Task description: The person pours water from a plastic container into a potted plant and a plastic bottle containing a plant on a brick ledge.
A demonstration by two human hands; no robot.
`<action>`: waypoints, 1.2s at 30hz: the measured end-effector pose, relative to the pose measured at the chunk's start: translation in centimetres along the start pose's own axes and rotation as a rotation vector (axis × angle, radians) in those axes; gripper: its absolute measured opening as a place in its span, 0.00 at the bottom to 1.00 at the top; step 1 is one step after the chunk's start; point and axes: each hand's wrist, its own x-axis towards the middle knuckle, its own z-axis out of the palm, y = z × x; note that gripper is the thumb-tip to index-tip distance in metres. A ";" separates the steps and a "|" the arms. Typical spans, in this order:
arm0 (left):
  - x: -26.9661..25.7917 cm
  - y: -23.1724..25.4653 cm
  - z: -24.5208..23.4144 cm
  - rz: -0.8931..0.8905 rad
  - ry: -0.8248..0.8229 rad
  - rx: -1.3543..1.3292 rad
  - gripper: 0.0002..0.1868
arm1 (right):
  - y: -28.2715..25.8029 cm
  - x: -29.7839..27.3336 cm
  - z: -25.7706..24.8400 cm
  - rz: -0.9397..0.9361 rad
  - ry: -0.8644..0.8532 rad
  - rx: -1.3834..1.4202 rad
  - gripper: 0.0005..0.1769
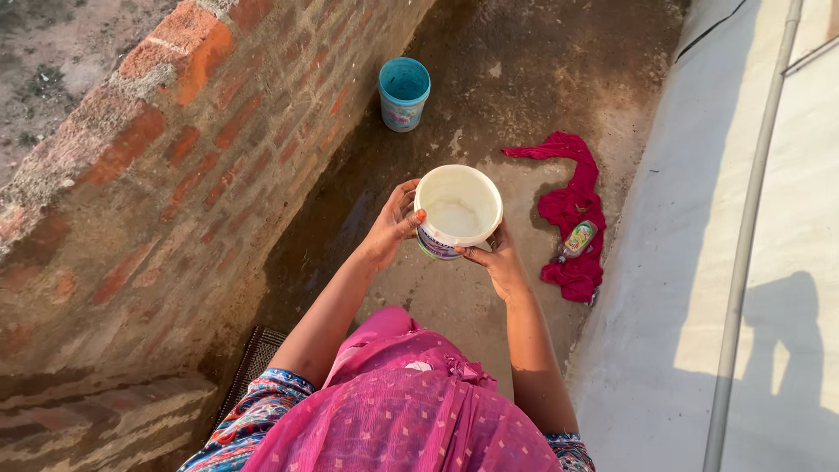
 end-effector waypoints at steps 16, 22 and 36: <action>55.8 6.5 2.0 0.015 -0.028 0.012 0.62 | -11.3 51.2 -23.3 0.077 0.014 -0.067 0.56; 79.1 7.2 4.2 0.004 -0.069 0.038 0.59 | -14.9 69.3 -34.0 0.044 0.052 -0.019 0.58; 130.0 13.4 9.7 0.114 -0.095 -0.039 0.59 | -22.6 117.2 -61.3 -0.087 -0.159 -0.041 0.58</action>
